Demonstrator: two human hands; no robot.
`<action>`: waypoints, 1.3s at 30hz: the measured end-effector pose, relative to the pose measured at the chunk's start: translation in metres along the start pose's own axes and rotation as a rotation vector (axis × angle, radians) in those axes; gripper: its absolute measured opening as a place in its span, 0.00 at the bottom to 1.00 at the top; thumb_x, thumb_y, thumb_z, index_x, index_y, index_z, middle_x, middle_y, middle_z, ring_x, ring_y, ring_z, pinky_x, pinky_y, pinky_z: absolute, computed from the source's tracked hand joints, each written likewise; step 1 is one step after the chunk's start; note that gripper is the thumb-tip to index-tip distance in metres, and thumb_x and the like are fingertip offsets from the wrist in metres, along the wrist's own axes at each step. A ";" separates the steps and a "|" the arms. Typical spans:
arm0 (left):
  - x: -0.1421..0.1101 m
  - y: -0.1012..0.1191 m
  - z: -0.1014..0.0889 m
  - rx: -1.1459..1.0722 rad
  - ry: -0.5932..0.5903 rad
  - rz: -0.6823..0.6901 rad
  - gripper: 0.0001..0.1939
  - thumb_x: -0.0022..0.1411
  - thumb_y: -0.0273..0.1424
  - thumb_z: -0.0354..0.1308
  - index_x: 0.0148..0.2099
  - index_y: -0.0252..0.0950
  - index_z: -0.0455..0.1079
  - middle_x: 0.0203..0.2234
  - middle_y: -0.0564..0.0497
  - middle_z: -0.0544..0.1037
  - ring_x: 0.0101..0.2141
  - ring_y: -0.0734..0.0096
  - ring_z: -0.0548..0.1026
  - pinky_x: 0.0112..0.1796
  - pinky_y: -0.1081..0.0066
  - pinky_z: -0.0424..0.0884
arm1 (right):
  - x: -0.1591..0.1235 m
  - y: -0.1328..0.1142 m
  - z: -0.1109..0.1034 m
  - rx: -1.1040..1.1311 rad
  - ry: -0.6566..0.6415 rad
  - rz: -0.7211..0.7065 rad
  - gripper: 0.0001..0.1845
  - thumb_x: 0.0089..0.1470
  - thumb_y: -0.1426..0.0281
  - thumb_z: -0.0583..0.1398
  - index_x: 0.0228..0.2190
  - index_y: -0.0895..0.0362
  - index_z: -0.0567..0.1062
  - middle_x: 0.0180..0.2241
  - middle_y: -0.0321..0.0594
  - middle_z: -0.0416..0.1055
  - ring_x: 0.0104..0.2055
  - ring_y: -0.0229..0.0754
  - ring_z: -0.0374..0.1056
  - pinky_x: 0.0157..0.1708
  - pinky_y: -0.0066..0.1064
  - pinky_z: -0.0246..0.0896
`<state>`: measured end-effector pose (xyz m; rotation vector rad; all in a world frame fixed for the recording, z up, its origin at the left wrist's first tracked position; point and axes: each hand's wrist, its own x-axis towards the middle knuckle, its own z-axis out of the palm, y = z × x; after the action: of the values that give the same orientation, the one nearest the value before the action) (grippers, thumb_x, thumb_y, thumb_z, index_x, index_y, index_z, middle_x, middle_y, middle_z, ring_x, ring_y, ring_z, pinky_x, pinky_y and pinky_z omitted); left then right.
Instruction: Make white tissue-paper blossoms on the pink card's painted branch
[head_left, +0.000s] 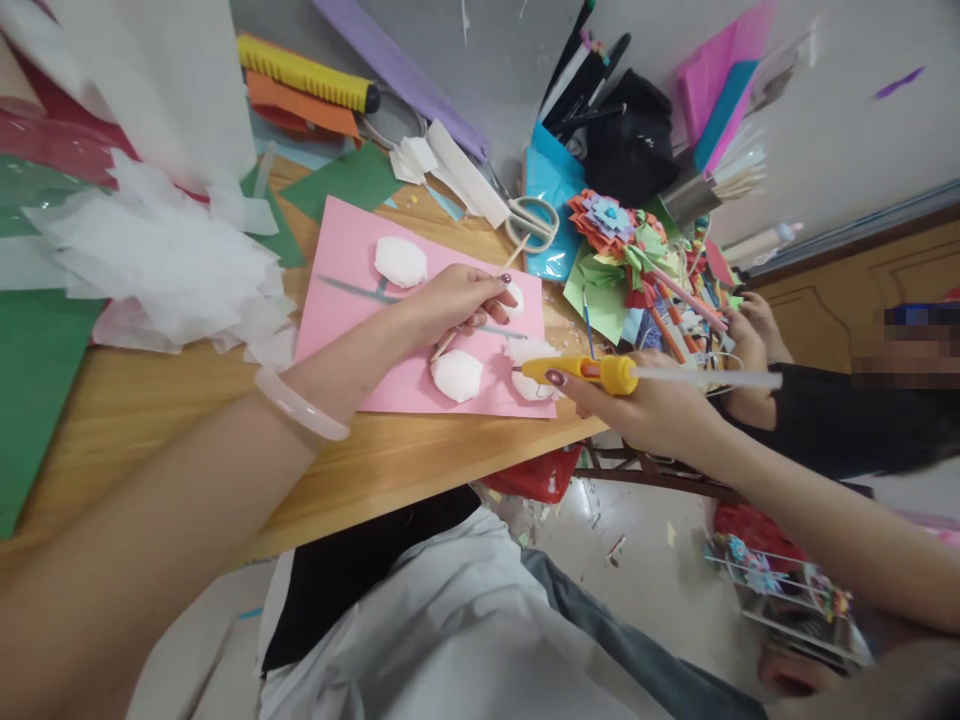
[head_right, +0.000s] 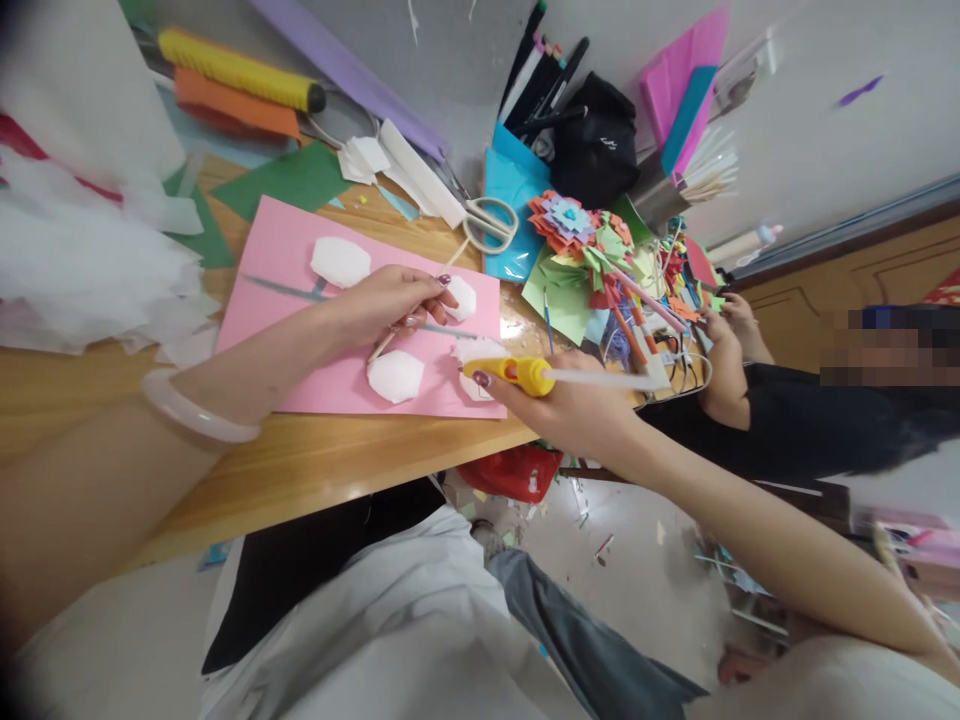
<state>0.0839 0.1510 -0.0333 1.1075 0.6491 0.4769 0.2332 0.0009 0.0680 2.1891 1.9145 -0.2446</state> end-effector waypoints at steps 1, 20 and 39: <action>0.001 -0.001 0.000 -0.001 -0.002 0.003 0.17 0.71 0.30 0.52 0.32 0.30 0.75 0.24 0.49 0.75 0.16 0.86 0.57 0.21 0.76 0.52 | 0.004 -0.001 -0.003 0.024 -0.020 0.031 0.35 0.58 0.41 0.49 0.14 0.53 0.67 0.13 0.35 0.61 0.18 0.36 0.57 0.24 0.33 0.45; 0.000 -0.003 0.000 -0.008 -0.031 0.038 0.17 0.72 0.29 0.50 0.32 0.29 0.73 0.23 0.50 0.74 0.16 0.85 0.57 0.20 0.76 0.53 | 0.020 -0.008 -0.013 -0.078 -0.167 0.069 0.34 0.59 0.42 0.49 0.15 0.54 0.67 0.11 0.34 0.60 0.16 0.35 0.58 0.22 0.31 0.45; 0.000 -0.004 0.000 -0.007 -0.001 0.041 0.16 0.71 0.30 0.52 0.31 0.29 0.74 0.24 0.48 0.75 0.16 0.85 0.58 0.20 0.75 0.54 | -0.009 -0.011 -0.001 -0.165 -0.007 0.030 0.38 0.55 0.36 0.46 0.12 0.53 0.57 0.12 0.36 0.52 0.17 0.36 0.47 0.22 0.34 0.39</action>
<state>0.0840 0.1497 -0.0365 1.1163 0.6247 0.5131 0.2209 -0.0061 0.0712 2.1042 1.8268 -0.0859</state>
